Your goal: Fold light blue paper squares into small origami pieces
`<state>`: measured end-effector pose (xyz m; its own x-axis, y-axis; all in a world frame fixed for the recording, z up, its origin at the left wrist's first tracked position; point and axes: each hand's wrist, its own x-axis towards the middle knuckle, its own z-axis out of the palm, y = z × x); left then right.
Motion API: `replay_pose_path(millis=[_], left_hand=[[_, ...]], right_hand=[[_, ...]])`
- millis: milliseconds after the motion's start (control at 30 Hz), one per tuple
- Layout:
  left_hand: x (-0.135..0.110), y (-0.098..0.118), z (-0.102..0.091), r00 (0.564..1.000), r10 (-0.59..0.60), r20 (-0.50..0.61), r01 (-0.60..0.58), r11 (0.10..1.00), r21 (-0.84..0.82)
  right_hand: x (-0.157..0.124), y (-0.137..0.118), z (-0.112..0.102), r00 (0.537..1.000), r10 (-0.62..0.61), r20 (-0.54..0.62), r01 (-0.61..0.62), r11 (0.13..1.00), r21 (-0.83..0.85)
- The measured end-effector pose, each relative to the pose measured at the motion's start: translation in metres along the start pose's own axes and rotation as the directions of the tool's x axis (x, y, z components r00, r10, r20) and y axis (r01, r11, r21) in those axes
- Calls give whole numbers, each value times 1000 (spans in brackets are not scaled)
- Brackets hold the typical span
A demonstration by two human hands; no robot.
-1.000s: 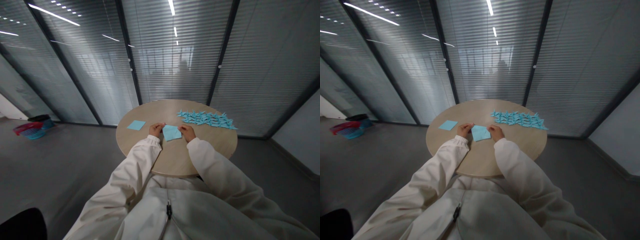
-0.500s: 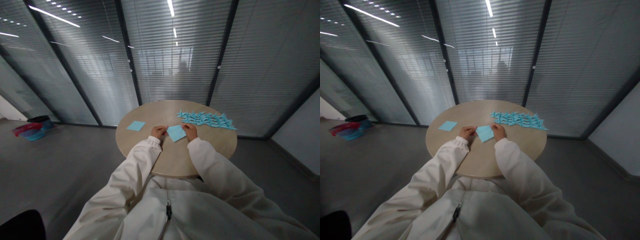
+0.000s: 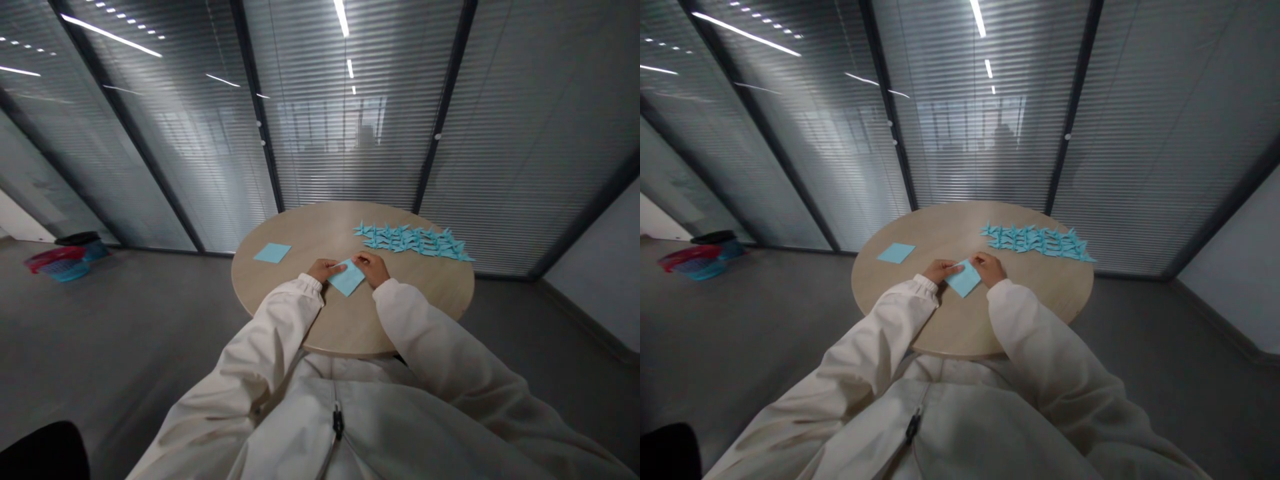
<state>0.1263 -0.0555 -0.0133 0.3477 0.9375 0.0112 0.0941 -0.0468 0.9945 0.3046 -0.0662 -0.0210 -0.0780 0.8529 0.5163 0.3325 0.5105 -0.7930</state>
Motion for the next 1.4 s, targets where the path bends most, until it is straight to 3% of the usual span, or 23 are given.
replay_pose_path(millis=[133,267,433,633,767,1033,1200,1400], left_hand=[[3,-2,-4,994,31,-104,-34,999,-30],[8,-4,-12,962,73,-261,-95,993,-72],[8,-3,-16,942,64,-328,-106,988,-111],[5,0,-11,954,52,-295,-98,985,-142],[3,3,-9,965,59,-256,-91,989,-116],[-3,6,0,996,35,-81,-46,988,-144],[-2,4,3,999,0,-43,-8,985,-170],[-3,3,6,999,-23,49,32,980,-196]], right_hand=[[-2,-6,-2,998,-54,24,52,996,78],[-4,-9,-2,972,-142,188,116,983,142],[-5,-8,0,950,-163,266,137,984,114],[-4,-8,2,967,-95,237,63,989,137],[-1,-5,3,990,-50,133,30,988,149],[2,8,4,975,178,131,-206,946,252],[1,8,5,972,213,101,-232,941,247],[0,7,6,982,165,93,-183,957,225]])
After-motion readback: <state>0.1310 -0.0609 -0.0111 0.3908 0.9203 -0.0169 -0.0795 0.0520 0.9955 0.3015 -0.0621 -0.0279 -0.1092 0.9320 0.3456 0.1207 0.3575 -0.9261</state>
